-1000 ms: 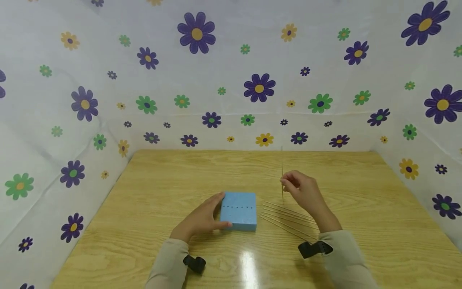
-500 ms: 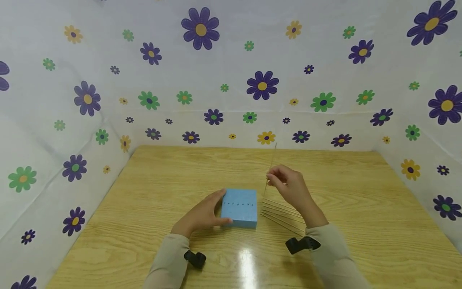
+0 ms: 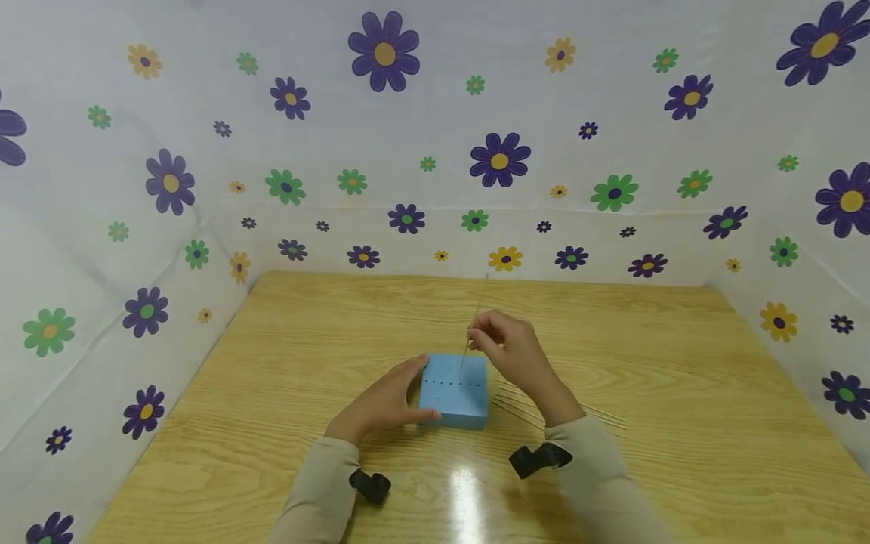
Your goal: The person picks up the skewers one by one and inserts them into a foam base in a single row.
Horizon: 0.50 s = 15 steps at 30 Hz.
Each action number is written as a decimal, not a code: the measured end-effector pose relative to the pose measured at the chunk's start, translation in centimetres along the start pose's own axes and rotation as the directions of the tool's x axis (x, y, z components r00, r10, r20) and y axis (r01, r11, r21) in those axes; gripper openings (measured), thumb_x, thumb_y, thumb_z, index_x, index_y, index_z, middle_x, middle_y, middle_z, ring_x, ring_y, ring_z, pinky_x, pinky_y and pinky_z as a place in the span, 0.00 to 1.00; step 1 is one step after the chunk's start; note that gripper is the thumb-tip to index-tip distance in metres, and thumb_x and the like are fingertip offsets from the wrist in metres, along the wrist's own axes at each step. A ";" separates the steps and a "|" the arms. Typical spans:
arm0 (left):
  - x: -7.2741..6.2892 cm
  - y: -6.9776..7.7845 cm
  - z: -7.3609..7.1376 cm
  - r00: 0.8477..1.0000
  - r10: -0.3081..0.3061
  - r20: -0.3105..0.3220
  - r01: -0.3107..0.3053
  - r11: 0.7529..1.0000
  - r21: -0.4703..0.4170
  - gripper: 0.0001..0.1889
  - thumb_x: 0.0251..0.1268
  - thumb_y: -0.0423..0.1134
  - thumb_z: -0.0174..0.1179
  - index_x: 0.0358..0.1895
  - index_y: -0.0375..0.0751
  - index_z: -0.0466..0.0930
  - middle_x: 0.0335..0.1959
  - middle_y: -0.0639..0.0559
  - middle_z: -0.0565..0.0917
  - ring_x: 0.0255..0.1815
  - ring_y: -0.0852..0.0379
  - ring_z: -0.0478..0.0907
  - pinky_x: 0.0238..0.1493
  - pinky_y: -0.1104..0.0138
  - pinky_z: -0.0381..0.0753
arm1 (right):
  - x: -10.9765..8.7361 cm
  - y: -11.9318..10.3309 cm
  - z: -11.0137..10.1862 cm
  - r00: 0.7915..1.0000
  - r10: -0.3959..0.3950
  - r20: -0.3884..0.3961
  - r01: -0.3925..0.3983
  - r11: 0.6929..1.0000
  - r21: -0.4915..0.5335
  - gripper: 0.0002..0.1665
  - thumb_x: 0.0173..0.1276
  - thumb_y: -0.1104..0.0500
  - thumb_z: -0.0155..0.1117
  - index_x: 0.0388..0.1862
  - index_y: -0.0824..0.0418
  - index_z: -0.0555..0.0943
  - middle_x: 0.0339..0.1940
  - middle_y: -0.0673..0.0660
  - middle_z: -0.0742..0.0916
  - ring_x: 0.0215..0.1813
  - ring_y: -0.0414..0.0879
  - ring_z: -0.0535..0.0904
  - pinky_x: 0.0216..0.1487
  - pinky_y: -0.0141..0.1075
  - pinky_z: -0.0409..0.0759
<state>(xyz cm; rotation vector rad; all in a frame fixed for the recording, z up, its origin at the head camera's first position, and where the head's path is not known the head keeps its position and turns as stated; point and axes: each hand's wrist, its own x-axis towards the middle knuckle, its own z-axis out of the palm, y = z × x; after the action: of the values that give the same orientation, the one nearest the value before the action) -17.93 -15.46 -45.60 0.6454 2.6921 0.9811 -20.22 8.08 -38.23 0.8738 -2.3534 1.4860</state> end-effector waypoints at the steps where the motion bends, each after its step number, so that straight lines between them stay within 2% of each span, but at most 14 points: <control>1: 0.0 0.0 0.0 1.000 0.001 0.000 -0.001 1.000 0.001 0.54 0.51 0.60 0.68 0.75 0.39 0.48 0.74 0.43 0.55 0.73 0.44 0.52 0.70 0.51 0.57 | 0.1 -0.1 0.2 1.000 -0.001 0.005 0.001 1.000 0.004 0.04 0.67 0.65 0.61 0.35 0.66 0.79 0.29 0.56 0.84 0.31 0.50 0.84 0.36 0.30 0.83; 8: 0.0 0.1 -0.1 1.000 -0.009 0.006 0.009 1.000 -0.017 0.54 0.51 0.59 0.68 0.75 0.38 0.48 0.74 0.43 0.55 0.73 0.44 0.52 0.69 0.50 0.57 | 0.5 -0.4 1.7 0.998 -0.046 0.031 0.046 0.999 -0.003 0.03 0.67 0.66 0.61 0.35 0.66 0.80 0.29 0.56 0.85 0.31 0.46 0.84 0.33 0.32 0.83; 15: -0.1 0.2 -0.3 1.000 -0.008 0.009 0.008 1.000 -0.016 0.53 0.52 0.58 0.68 0.75 0.38 0.49 0.74 0.43 0.56 0.73 0.45 0.52 0.70 0.51 0.57 | 0.9 -0.5 2.8 0.994 -0.090 0.061 0.089 0.996 0.021 0.03 0.66 0.68 0.61 0.34 0.69 0.79 0.29 0.58 0.85 0.30 0.50 0.84 0.33 0.32 0.82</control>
<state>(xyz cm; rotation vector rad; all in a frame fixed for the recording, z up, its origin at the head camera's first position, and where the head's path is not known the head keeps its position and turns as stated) -17.85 -15.48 -45.26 0.6335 2.6743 0.9938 -20.28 5.14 -38.68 1.0296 -2.3136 1.4681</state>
